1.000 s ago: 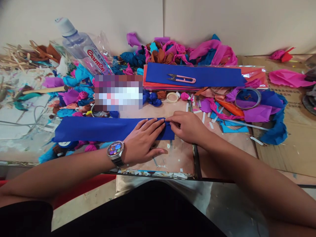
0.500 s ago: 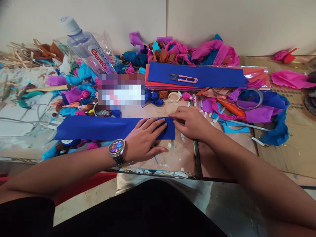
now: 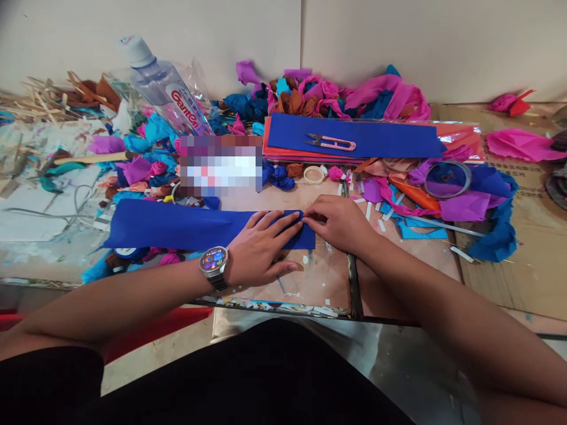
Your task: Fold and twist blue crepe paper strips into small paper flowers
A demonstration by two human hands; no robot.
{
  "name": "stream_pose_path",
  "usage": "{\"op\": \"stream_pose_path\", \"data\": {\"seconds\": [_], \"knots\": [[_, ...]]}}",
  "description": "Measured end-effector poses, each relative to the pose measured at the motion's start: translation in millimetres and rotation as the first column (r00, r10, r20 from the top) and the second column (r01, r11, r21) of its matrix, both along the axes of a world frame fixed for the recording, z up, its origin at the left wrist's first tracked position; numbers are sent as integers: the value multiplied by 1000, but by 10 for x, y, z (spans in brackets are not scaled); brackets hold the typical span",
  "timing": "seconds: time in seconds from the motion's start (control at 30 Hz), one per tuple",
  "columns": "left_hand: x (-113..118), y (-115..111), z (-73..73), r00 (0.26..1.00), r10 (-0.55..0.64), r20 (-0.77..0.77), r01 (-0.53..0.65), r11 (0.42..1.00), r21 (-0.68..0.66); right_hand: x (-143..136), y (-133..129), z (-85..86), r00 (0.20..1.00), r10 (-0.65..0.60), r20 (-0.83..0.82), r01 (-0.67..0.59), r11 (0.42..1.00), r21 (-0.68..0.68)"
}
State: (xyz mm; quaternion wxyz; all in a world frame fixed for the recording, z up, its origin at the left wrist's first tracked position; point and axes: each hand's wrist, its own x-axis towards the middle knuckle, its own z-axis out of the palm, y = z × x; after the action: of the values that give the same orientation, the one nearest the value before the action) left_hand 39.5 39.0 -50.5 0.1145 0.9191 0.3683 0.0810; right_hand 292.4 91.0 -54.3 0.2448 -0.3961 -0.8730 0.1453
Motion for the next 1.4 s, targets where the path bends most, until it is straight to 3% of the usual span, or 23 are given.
{"op": "stream_pose_path", "data": {"seconds": [0.17, 1.4], "knots": [[-3, 7, 30, 1000, 4, 15, -4, 1000, 11, 27, 17, -51, 997, 72, 19, -73, 997, 39], [-70, 70, 30, 999, -52, 10, 53, 996, -73, -8, 1, -21, 997, 65, 37, -64, 998, -19]]}}
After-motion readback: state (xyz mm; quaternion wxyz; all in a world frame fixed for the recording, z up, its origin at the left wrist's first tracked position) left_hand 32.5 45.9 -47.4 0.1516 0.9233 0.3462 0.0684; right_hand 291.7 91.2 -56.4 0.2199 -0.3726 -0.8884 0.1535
